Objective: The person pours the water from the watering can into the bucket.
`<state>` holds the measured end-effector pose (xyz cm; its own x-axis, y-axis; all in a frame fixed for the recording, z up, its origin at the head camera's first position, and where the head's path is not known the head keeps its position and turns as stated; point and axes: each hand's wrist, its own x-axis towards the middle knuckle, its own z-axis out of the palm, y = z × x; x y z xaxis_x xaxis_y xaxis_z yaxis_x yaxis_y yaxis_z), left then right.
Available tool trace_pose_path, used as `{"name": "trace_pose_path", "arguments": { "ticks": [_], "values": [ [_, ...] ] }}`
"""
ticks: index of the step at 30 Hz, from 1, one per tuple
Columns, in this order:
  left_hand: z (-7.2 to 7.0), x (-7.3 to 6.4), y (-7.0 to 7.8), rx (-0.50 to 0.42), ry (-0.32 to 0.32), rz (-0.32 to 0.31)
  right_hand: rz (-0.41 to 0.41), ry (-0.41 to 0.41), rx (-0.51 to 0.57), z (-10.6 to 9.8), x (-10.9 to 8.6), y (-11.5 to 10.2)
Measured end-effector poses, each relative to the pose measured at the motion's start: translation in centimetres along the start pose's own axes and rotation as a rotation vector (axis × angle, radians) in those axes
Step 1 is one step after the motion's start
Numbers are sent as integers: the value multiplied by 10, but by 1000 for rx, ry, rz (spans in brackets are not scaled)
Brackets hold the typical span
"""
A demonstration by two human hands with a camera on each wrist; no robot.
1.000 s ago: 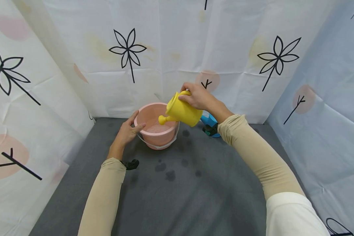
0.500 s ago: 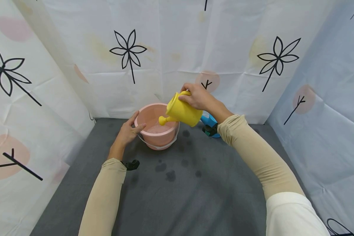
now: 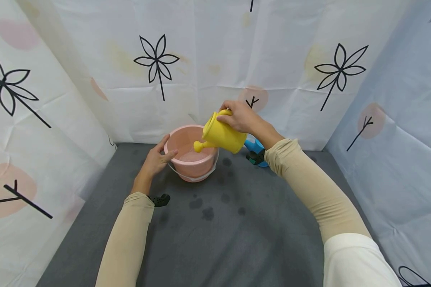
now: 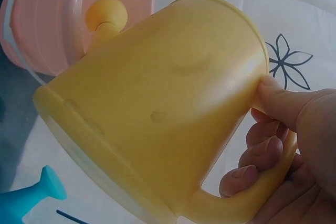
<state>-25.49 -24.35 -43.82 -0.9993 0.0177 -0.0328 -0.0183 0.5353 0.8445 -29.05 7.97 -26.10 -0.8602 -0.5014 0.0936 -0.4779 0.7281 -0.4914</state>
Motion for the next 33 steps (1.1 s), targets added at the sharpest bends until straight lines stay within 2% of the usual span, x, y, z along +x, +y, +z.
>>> {"name": "trace_pose_path", "arguments": {
  "ticks": [33],
  "values": [
    [1,-1,2,-3,7,-5,23,-19,-22,-5,-1,-3]
  ]
}}
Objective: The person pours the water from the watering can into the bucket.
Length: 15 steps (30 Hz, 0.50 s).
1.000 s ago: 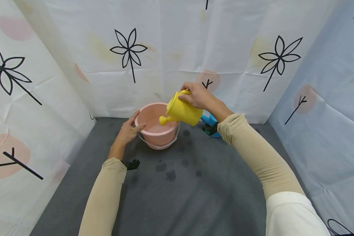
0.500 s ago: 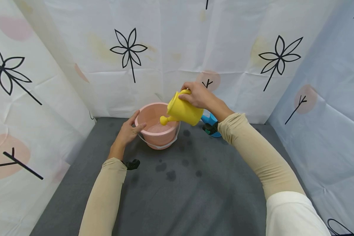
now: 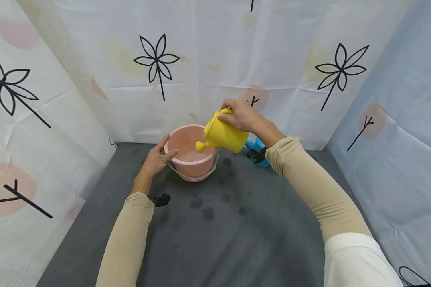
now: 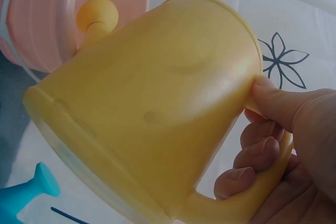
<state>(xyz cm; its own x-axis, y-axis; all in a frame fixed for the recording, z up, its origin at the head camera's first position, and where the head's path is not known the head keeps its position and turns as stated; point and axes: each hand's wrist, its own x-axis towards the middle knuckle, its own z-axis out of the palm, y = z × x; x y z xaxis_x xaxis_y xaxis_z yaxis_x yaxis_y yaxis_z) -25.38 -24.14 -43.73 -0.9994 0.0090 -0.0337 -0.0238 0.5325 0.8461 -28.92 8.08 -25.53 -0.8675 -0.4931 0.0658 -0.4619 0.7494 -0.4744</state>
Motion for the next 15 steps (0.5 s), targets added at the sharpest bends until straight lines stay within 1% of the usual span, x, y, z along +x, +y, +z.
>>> {"name": "trace_pose_path", "arguments": {
  "ticks": [10,15],
  "values": [
    [-1,1,-1,-6,-4,0,12,-7,-7,-1,2,-2],
    [0,0,-1,5,-2,-2,2,-11,-7,-1,2,-2]
  ]
}}
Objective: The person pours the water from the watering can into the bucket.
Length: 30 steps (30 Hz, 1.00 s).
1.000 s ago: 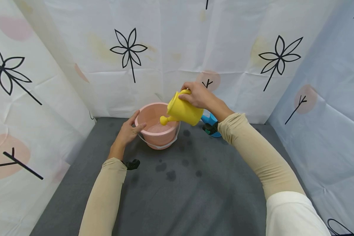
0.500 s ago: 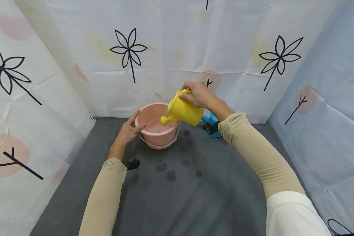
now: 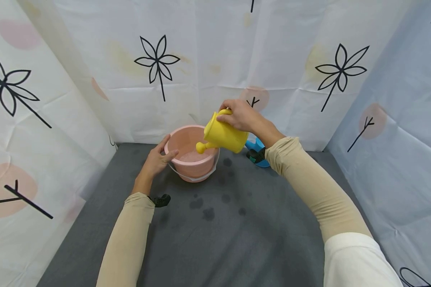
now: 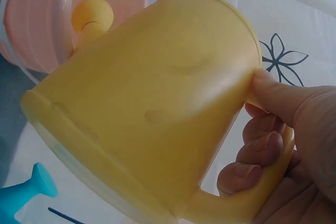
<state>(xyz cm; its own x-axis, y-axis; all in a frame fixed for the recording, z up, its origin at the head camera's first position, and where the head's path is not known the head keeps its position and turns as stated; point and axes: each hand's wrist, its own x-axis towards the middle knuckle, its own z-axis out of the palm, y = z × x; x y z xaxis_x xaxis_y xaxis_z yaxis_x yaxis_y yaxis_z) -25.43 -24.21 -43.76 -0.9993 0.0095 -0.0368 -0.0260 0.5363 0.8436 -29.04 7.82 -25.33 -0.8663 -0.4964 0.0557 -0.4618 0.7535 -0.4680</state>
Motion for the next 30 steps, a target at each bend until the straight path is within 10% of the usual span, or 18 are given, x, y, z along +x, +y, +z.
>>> {"name": "trace_pose_path", "arguments": {
  "ticks": [30],
  "values": [
    [0,-1,2,22,-3,12,4,16,23,4,10,-5]
  ]
}}
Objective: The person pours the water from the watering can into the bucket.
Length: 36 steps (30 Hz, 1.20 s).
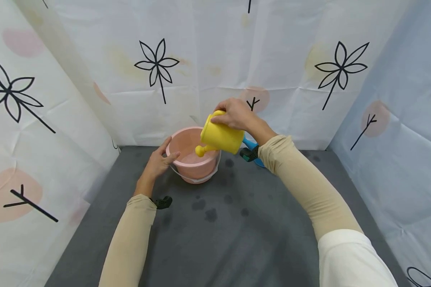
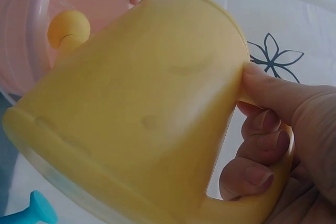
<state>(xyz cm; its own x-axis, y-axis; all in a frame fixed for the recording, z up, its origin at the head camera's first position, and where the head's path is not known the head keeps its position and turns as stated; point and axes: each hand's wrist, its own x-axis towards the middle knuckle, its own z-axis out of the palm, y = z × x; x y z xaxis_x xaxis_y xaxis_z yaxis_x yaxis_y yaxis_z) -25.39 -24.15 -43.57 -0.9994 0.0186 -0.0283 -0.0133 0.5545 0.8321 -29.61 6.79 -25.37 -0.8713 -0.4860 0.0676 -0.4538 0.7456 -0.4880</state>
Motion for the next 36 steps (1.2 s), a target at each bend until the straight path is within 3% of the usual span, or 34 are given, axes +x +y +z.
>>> {"name": "trace_pose_path", "arguments": {
  "ticks": [36],
  "values": [
    [1,2,-3,-32,8,-17,8,-37,-5,-6,2,-5]
  ]
}}
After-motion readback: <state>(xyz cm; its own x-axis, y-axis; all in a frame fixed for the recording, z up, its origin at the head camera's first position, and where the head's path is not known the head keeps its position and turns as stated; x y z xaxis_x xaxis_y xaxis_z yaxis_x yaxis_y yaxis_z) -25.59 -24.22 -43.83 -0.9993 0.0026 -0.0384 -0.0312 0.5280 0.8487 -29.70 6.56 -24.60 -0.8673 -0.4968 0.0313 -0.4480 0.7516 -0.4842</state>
